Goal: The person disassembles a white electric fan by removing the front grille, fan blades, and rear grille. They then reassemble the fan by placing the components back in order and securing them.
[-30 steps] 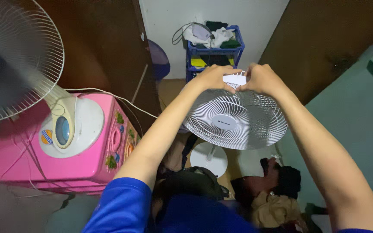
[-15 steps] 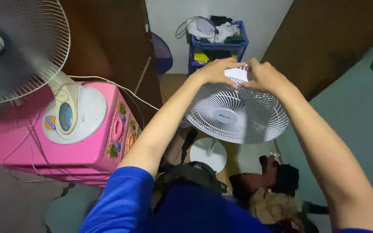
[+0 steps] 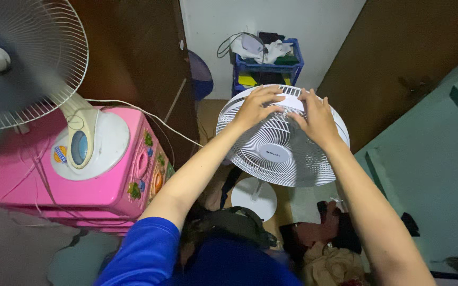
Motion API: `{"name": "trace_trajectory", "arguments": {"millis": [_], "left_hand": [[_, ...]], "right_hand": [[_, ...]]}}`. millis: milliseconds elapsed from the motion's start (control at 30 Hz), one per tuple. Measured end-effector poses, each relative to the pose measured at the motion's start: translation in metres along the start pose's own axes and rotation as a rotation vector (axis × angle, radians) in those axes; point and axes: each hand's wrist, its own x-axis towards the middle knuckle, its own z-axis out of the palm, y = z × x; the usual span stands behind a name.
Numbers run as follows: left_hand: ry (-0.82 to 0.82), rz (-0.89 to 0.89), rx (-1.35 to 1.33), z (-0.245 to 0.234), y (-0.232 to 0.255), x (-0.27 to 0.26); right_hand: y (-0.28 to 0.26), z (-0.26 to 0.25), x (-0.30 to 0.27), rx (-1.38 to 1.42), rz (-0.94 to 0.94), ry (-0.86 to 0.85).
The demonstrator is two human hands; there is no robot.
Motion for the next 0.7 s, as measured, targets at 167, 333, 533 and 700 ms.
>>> {"name": "trace_trajectory", "arguments": {"millis": [167,333,533,700], "left_hand": [[-0.022,-0.083,-0.086,-0.005,0.016,0.013],[-0.066,-0.036,0.08,-0.025,0.046,0.016],[-0.349,-0.392,-0.09,-0.045,0.088,-0.033],[-0.2,-0.294,-0.085,-0.066,0.114,-0.106]], "right_hand": [[0.001,-0.012,0.01,0.115,0.192,-0.123],[-0.017,-0.032,0.011,0.019,-0.025,-0.013],[-0.072,-0.039,-0.039,0.012,0.192,-0.151],[-0.116,-0.03,-0.081,0.311,0.53,-0.258]]}}
